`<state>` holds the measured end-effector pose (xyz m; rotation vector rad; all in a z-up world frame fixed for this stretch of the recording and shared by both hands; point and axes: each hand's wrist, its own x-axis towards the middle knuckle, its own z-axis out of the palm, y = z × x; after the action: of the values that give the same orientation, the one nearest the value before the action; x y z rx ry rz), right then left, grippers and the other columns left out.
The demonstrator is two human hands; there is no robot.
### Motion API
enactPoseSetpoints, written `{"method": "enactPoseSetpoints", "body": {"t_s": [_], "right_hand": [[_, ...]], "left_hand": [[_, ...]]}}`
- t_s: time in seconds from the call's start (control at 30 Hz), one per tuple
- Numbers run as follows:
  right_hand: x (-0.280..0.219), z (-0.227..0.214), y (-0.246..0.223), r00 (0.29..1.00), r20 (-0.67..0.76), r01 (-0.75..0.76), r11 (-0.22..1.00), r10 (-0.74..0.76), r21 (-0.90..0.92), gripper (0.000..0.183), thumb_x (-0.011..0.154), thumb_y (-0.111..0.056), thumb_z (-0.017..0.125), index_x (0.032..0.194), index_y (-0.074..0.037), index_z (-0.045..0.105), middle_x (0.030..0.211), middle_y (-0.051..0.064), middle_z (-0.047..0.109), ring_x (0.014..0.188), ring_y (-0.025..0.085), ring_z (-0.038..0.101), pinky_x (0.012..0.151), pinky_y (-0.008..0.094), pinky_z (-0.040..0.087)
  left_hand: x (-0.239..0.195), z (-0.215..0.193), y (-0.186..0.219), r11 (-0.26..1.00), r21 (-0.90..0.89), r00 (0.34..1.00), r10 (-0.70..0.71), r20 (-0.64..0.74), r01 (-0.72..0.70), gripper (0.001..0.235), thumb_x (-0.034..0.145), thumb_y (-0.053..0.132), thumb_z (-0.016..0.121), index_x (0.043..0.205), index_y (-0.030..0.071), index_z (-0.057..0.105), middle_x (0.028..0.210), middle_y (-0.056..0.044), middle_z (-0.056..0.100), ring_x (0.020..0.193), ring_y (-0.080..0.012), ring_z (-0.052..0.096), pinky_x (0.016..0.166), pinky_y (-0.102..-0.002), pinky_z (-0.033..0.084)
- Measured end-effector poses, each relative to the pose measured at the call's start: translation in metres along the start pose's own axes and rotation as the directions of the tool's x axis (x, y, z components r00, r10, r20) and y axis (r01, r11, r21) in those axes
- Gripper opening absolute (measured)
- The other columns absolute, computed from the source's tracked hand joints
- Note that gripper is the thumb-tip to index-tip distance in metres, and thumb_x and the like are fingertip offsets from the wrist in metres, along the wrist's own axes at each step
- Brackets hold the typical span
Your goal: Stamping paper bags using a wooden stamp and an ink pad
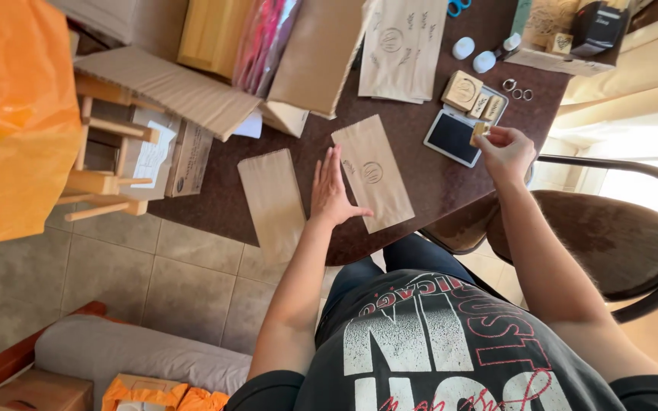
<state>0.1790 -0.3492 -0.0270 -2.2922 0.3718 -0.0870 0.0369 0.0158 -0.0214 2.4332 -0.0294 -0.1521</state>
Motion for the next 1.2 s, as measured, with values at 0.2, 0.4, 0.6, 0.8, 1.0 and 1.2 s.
{"method": "enactPoseSetpoints", "body": {"t_s": [0.2,0.4,0.6,0.8,1.0,1.2], "right_hand": [[0.055,-0.004,0.058,0.982,-0.175,0.036,0.976,-0.074,-0.214,0.021,0.077,-0.028,0.091,0.094,-0.022,0.082,0.073,-0.001,0.074,0.072,0.018,0.074,0.066,0.030,0.058],[0.084,0.027,0.070,0.974,-0.114,0.146,0.925,-0.197,-0.351,0.016,0.077,-0.035,0.089,0.089,-0.029,0.082,0.068,-0.007,0.072,0.070,0.018,0.074,0.064,0.031,0.059],[0.064,0.009,0.027,0.876,0.020,0.437,0.775,-0.482,-0.457,0.039,0.072,-0.016,0.086,0.110,-0.014,0.080,0.112,0.002,0.065,0.106,0.027,0.059,0.091,0.038,0.050],[0.087,0.002,0.006,0.744,0.341,0.666,0.676,-0.575,-0.314,0.087,0.066,-0.012,0.092,0.147,-0.005,0.062,0.116,0.010,0.071,0.134,0.033,0.052,0.120,0.052,0.021],[0.060,-0.012,0.023,0.704,0.218,0.708,0.641,-0.676,-0.298,0.064,0.070,-0.023,0.096,0.127,-0.015,0.070,0.117,0.009,0.071,0.117,0.033,0.060,0.100,0.048,0.040],[0.015,0.006,0.019,0.722,0.270,0.685,0.710,-0.637,-0.159,0.051,0.062,-0.013,0.098,0.108,-0.009,0.076,0.118,0.007,0.077,0.110,0.030,0.069,0.093,0.040,0.053]], "left_hand": [[0.002,0.000,0.003,1.000,-0.006,0.999,-0.026,0.025,0.026,0.169,0.034,0.054,0.099,0.159,-0.001,-0.001,0.169,-0.019,0.012,0.157,-0.0342,0.011,0.129,-0.052,0.008],[0.004,0.002,0.007,0.998,0.001,0.998,-0.056,0.034,0.056,0.169,0.033,0.058,0.097,0.160,0.001,0.000,0.170,-0.017,0.011,0.157,-0.0322,0.011,0.130,-0.050,0.007],[0.005,0.001,0.008,0.998,-0.009,0.997,-0.068,0.034,0.068,0.169,0.035,0.058,0.098,0.160,0.001,0.000,0.170,-0.016,0.011,0.157,-0.0328,0.012,0.129,-0.051,0.006],[0.004,0.005,0.004,0.998,-0.002,0.998,-0.058,0.026,0.058,0.170,0.033,0.058,0.097,0.160,0.002,-0.001,0.171,-0.015,0.009,0.157,-0.0327,0.012,0.129,-0.051,0.007],[0.003,0.004,0.005,0.998,0.002,0.998,-0.057,0.030,0.057,0.170,0.034,0.056,0.098,0.160,0.001,-0.002,0.171,-0.015,0.008,0.158,-0.0320,0.010,0.129,-0.050,0.006],[0.002,0.005,0.004,0.999,0.005,0.998,-0.053,0.031,0.053,0.170,0.035,0.057,0.098,0.160,0.001,-0.002,0.171,-0.015,0.008,0.158,-0.0314,0.009,0.130,-0.050,0.005]]}}
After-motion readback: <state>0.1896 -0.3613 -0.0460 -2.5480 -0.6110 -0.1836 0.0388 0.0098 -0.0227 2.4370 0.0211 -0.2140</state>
